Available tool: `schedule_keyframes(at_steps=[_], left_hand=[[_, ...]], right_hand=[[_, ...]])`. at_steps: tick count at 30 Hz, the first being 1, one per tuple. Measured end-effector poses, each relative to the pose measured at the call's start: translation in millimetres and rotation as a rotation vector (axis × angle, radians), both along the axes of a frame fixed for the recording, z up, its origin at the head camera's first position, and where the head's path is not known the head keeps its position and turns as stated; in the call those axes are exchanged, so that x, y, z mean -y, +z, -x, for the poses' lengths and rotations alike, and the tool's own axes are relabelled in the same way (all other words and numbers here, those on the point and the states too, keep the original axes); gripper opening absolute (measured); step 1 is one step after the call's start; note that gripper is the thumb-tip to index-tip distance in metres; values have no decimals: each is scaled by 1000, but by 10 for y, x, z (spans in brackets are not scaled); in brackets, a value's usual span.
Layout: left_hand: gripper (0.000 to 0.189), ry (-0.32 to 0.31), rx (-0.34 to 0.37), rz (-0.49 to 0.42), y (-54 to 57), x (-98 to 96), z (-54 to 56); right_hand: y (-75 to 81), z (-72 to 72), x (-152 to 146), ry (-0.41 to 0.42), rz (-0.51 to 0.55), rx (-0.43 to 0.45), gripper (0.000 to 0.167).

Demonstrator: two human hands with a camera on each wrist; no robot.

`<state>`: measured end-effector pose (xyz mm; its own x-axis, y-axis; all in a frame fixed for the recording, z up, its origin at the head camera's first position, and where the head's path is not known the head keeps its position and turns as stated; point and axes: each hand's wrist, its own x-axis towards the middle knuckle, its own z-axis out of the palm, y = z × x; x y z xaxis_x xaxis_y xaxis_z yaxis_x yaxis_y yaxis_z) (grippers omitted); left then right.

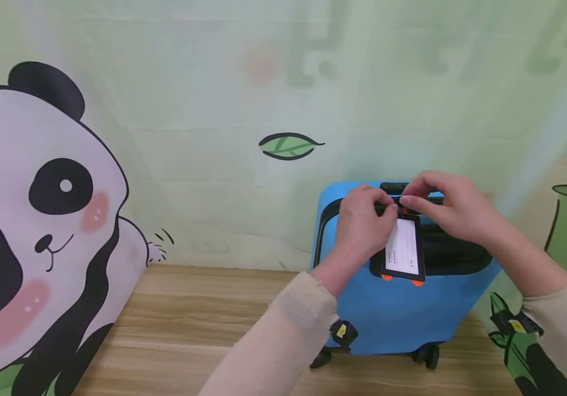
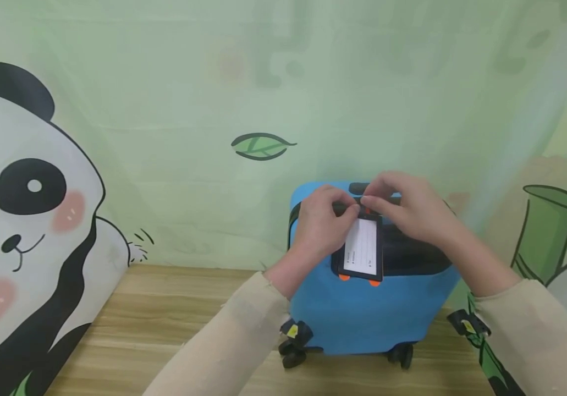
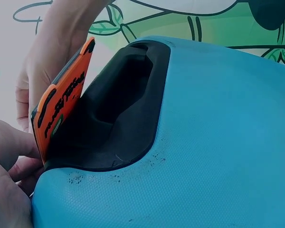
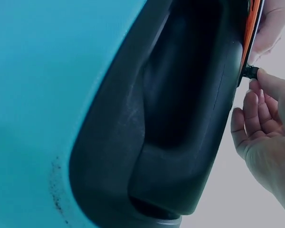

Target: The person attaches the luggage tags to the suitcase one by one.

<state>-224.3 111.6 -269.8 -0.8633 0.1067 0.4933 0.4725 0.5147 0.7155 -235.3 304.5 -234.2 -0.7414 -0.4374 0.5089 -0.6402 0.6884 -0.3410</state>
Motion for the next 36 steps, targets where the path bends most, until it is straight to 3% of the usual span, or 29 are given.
schedule_keyframes(at_steps=[16,20,24,28,36], left_hand=[[13,0,0,-1,-8,-4,-13],[13,1,5,-5,-14,-3,-8],[13,4,13,-8,-19,0,0],[13,-2,15,-5,-16,3,-1],[12,-7,-5,1,0,4,1]], right_hand=[[81,38,13,-43,-109,55,4],[34,41,23,-43,-112,-23,7],[-21,32,64,-17,-126,-175,13],[-49,13,80,11,-137,-273,17],[-44,-12,60,-5,-110,-257,19]])
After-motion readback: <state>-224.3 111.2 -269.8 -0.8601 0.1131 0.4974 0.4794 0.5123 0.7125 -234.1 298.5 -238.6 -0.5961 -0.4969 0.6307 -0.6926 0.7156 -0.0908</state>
